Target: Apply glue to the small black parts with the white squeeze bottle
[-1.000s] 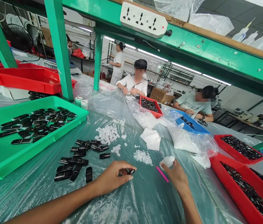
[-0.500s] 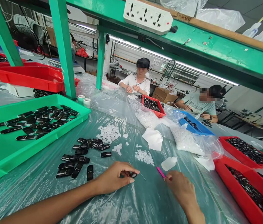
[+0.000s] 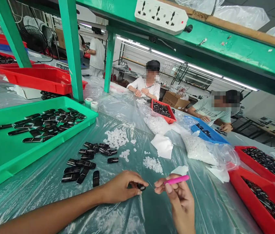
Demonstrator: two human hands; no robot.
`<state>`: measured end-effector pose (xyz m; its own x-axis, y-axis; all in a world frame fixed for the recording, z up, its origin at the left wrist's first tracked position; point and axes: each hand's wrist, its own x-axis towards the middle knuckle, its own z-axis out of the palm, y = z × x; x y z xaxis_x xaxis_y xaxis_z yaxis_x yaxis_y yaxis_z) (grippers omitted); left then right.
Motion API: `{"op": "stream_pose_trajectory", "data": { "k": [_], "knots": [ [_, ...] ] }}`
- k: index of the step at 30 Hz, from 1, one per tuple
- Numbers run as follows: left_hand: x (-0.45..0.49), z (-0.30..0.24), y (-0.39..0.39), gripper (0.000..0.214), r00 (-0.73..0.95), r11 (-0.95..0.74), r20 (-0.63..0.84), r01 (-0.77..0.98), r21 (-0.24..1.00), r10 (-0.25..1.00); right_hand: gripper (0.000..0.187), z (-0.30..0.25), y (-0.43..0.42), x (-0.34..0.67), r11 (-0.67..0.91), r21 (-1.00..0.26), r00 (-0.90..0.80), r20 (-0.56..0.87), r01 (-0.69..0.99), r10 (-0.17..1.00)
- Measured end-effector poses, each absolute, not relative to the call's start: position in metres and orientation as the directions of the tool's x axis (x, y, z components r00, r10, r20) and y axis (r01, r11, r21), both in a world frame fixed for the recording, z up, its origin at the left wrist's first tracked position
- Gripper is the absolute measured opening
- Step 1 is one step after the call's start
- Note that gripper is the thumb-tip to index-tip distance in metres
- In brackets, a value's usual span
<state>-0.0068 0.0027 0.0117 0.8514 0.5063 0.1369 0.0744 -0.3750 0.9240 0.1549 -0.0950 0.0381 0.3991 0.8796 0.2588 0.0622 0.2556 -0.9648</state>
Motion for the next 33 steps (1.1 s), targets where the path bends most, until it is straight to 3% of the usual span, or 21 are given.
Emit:
{"op": "stream_pose_trajectory", "data": {
  "k": [6,11,16,21,24,27,33],
  "knots": [
    [-0.006,0.01,0.003,0.031,0.849,-0.412,0.178,0.05,0.91,0.497,0.014,0.03,-0.094,0.145,0.254,-0.964,0.36,0.266,0.083,0.894],
    [-0.007,0.01,0.003,0.033,0.85,-0.43,0.196,0.039,0.902,0.489,0.007,0.027,-0.093,0.153,0.271,-0.956,0.232,0.291,0.113,0.928],
    [-0.006,0.011,0.003,0.032,0.849,-0.426,0.199,0.034,0.904,0.489,0.005,0.024,-0.095,0.151,0.294,-0.941,0.261,0.329,0.164,0.907],
    [-0.007,0.011,0.003,0.031,0.842,-0.402,0.19,0.034,0.915,0.504,0.014,0.021,-0.098,0.151,0.429,-0.836,0.212,0.513,0.342,0.832],
    [-0.007,0.011,0.003,0.03,0.838,-0.371,0.174,0.036,0.928,0.516,0.021,0.02,-0.099,0.154,0.511,-0.725,0.095,0.614,0.462,0.784],
    [-0.007,0.01,0.003,0.027,0.839,-0.349,0.167,0.03,0.937,0.518,0.021,0.021,-0.099,0.155,0.547,-0.636,0.007,0.655,0.545,0.755],
    [-0.007,0.008,0.004,0.026,0.827,-0.347,0.176,0.024,0.938,0.534,0.019,0.017,-0.101,0.151,0.56,-0.609,0.045,0.698,0.562,0.714]
  ]
}}
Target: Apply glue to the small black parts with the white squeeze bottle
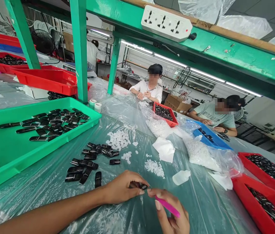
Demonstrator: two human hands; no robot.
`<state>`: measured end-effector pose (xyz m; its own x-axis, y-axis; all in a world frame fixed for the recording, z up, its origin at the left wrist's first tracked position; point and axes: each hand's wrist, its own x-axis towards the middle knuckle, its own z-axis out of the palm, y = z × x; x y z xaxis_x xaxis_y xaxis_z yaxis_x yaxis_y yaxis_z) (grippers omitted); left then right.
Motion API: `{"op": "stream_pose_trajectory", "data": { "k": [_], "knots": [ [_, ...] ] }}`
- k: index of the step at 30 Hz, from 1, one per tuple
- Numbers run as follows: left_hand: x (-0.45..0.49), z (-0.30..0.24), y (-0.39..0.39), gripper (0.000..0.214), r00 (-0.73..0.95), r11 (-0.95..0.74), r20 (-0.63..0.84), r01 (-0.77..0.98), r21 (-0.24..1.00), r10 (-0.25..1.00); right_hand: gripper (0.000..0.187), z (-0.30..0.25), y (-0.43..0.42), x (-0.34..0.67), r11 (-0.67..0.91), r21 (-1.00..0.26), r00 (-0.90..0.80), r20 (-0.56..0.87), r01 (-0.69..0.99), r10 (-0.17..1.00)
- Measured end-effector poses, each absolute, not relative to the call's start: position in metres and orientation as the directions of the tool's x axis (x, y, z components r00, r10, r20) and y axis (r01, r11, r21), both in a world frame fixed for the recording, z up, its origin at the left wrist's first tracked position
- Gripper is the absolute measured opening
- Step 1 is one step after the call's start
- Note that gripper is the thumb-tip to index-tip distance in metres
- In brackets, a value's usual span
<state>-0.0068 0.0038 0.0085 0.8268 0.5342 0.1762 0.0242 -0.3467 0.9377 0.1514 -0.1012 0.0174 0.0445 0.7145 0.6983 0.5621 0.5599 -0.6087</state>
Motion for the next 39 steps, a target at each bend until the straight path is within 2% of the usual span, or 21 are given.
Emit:
{"op": "stream_pose_trajectory", "data": {
  "k": [16,23,26,28,30,32,33,35,37,39],
  "knots": [
    [-0.008,0.01,0.004,0.027,0.823,-0.311,0.172,0.006,0.95,0.541,0.019,0.018,-0.101,0.142,0.604,-0.454,-0.005,0.797,0.655,0.604],
    [-0.009,0.013,0.005,0.031,0.83,-0.416,0.214,0.024,0.909,0.515,0.015,0.016,-0.106,0.145,0.546,-0.561,0.247,0.803,0.622,0.543],
    [-0.01,0.014,0.004,0.029,0.839,-0.41,0.187,0.047,0.911,0.511,0.012,0.022,-0.103,0.159,0.37,-0.522,0.265,0.786,0.769,0.558],
    [-0.01,0.014,0.004,0.03,0.845,-0.406,0.165,0.066,0.911,0.509,0.011,0.026,-0.097,0.17,0.15,-0.458,0.261,0.714,0.876,0.65],
    [-0.01,0.014,0.004,0.03,0.852,-0.418,0.15,0.087,0.904,0.501,0.015,0.03,-0.09,0.181,-0.116,-0.373,0.31,0.516,0.921,0.799],
    [-0.011,0.015,0.003,0.03,0.863,-0.433,0.131,0.109,0.895,0.488,0.017,0.031,-0.085,0.189,-0.325,-0.23,0.379,0.26,0.918,0.888],
    [-0.011,0.015,0.003,0.03,0.867,-0.438,0.121,0.12,0.891,0.483,0.018,0.032,-0.084,0.193,-0.385,-0.153,0.407,0.157,0.91,0.9],
    [-0.011,0.015,0.003,0.03,0.873,-0.439,0.106,0.131,0.889,0.476,0.021,0.031,-0.084,0.199,-0.444,-0.03,0.445,0.042,0.896,0.895],
    [-0.012,0.015,0.002,0.031,0.878,-0.436,0.103,0.129,0.891,0.468,0.024,0.03,-0.087,0.206,-0.464,0.033,0.464,0.005,0.885,0.886],
    [-0.012,0.014,0.002,0.032,0.882,-0.432,0.108,0.115,0.895,0.458,0.022,0.029,-0.09,0.214,-0.461,0.031,0.459,0.044,0.887,0.887]
  ]
}}
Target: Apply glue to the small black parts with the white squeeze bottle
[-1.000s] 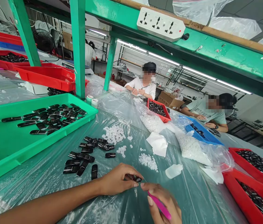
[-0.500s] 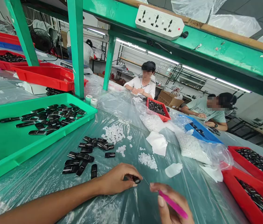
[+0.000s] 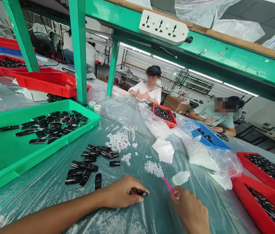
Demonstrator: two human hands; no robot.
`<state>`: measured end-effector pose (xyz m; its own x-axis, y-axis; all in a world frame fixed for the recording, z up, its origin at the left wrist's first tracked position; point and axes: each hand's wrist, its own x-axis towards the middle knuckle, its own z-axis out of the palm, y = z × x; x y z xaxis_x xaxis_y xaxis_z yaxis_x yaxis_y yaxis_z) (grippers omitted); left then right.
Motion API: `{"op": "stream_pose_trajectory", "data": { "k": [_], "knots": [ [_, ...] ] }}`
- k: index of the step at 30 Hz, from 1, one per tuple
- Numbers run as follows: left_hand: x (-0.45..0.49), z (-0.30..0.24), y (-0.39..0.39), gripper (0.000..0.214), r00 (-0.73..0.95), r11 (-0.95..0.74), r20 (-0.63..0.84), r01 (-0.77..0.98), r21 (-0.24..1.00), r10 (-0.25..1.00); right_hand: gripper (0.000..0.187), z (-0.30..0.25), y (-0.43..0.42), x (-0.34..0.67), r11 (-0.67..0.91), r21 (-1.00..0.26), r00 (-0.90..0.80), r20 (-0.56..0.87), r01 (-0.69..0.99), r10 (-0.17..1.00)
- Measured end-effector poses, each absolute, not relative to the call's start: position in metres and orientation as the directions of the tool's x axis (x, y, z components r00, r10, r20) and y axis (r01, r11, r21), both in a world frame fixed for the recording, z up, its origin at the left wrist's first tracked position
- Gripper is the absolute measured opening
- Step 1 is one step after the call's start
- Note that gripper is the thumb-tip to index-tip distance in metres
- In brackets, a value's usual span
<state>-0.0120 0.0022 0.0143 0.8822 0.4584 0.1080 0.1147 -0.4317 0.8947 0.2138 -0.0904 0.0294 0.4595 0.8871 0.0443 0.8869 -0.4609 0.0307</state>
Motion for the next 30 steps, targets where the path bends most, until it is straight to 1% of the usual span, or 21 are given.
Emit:
{"op": "stream_pose_trajectory", "data": {
  "k": [3,5,7,9,13,17,22,27,30],
  "knots": [
    [-0.012,0.012,0.003,0.032,0.888,-0.418,0.122,0.085,0.905,0.444,0.015,0.031,-0.094,0.219,-0.386,-0.06,0.389,0.223,0.921,0.894],
    [-0.013,0.01,0.004,0.032,0.893,-0.404,0.131,0.061,0.913,0.43,0.017,0.036,-0.094,0.215,-0.258,-0.137,0.289,0.309,0.956,0.906],
    [-0.013,0.008,0.005,0.031,0.897,-0.404,0.143,0.043,0.914,0.418,0.018,0.043,-0.092,0.205,-0.116,-0.209,0.182,0.334,0.971,0.925],
    [-0.014,0.006,0.005,0.03,0.904,-0.42,0.152,0.033,0.907,0.401,0.016,0.051,-0.087,0.193,-0.006,-0.255,0.091,0.323,0.967,0.942],
    [-0.015,-0.002,0.001,0.031,0.932,-0.457,0.153,0.015,0.889,0.328,0.015,0.06,-0.064,0.17,0.134,-0.303,-0.035,0.311,0.944,0.95],
    [-0.013,-0.01,-0.001,0.033,0.947,-0.468,0.169,-0.023,0.884,0.273,0.018,0.051,-0.025,0.147,0.216,-0.396,-0.122,0.25,0.892,0.961],
    [-0.009,-0.015,0.0,0.038,0.951,-0.441,0.172,-0.043,0.897,0.256,0.011,0.023,0.011,0.113,0.276,-0.389,-0.172,0.281,0.879,0.944],
    [-0.009,-0.014,0.001,0.048,0.95,-0.424,0.201,-0.085,0.902,0.237,0.022,0.006,0.018,0.1,0.327,-0.407,-0.203,0.318,0.853,0.926],
    [-0.01,-0.012,-0.001,0.046,0.952,-0.406,0.184,-0.072,0.911,0.244,0.026,0.007,0.014,0.106,0.324,-0.453,-0.179,0.334,0.83,0.925]
  ]
}}
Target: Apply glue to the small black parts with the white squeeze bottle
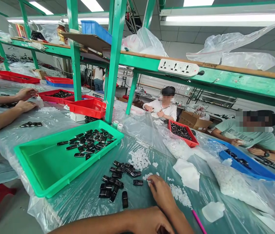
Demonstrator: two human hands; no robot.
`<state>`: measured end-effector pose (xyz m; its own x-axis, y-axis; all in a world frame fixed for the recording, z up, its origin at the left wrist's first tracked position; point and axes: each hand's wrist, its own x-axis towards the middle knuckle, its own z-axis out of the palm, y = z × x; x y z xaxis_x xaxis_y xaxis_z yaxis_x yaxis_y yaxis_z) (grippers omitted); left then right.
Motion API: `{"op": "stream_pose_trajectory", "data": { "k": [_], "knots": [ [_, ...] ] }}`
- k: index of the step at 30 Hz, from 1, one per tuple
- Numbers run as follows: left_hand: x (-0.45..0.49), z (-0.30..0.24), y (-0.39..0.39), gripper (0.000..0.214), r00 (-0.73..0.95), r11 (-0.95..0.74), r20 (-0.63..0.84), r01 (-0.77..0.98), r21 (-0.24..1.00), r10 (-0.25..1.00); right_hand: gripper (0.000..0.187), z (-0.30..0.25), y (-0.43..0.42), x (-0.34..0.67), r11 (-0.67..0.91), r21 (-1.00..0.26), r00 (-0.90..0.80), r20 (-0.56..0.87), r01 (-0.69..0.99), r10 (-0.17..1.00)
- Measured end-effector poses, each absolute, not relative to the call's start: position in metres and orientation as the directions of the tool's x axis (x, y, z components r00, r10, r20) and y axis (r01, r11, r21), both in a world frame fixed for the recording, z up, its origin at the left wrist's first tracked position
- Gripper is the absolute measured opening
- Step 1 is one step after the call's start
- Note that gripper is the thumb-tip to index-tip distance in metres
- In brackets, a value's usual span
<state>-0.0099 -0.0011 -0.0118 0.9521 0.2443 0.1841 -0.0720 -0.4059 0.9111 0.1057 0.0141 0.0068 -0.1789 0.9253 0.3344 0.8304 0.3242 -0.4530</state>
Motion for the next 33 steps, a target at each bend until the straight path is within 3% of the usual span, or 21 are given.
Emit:
{"op": "stream_pose_trajectory", "data": {
  "k": [6,10,12,15,23,33],
  "knots": [
    [-0.008,-0.007,-0.006,0.03,0.882,-0.24,0.146,-0.039,0.97,0.448,0.033,0.019,-0.014,0.136,0.259,-0.597,-0.027,0.369,0.759,0.929],
    [-0.005,-0.003,-0.003,0.046,0.861,0.005,0.089,-0.105,0.994,0.5,0.029,0.018,-0.04,0.154,0.186,-0.881,0.246,0.315,0.435,0.917],
    [-0.004,-0.002,0.0,0.049,0.853,0.057,0.087,-0.135,0.989,0.514,0.028,0.012,-0.05,0.158,0.148,-0.947,0.362,0.25,0.285,0.898],
    [-0.004,0.001,0.002,0.049,0.848,0.063,0.091,-0.144,0.988,0.523,0.027,0.005,-0.059,0.157,0.13,-0.969,0.449,0.214,0.212,0.868],
    [-0.005,0.004,0.004,0.043,0.847,-0.011,0.117,-0.131,0.991,0.518,0.017,0.002,-0.066,0.145,0.199,-0.926,0.421,0.328,0.322,0.846],
    [-0.008,0.01,0.003,0.042,0.844,-0.089,0.149,-0.12,0.989,0.515,0.02,-0.009,-0.072,0.138,0.224,-0.905,0.402,0.369,0.362,0.838]
  ]
}}
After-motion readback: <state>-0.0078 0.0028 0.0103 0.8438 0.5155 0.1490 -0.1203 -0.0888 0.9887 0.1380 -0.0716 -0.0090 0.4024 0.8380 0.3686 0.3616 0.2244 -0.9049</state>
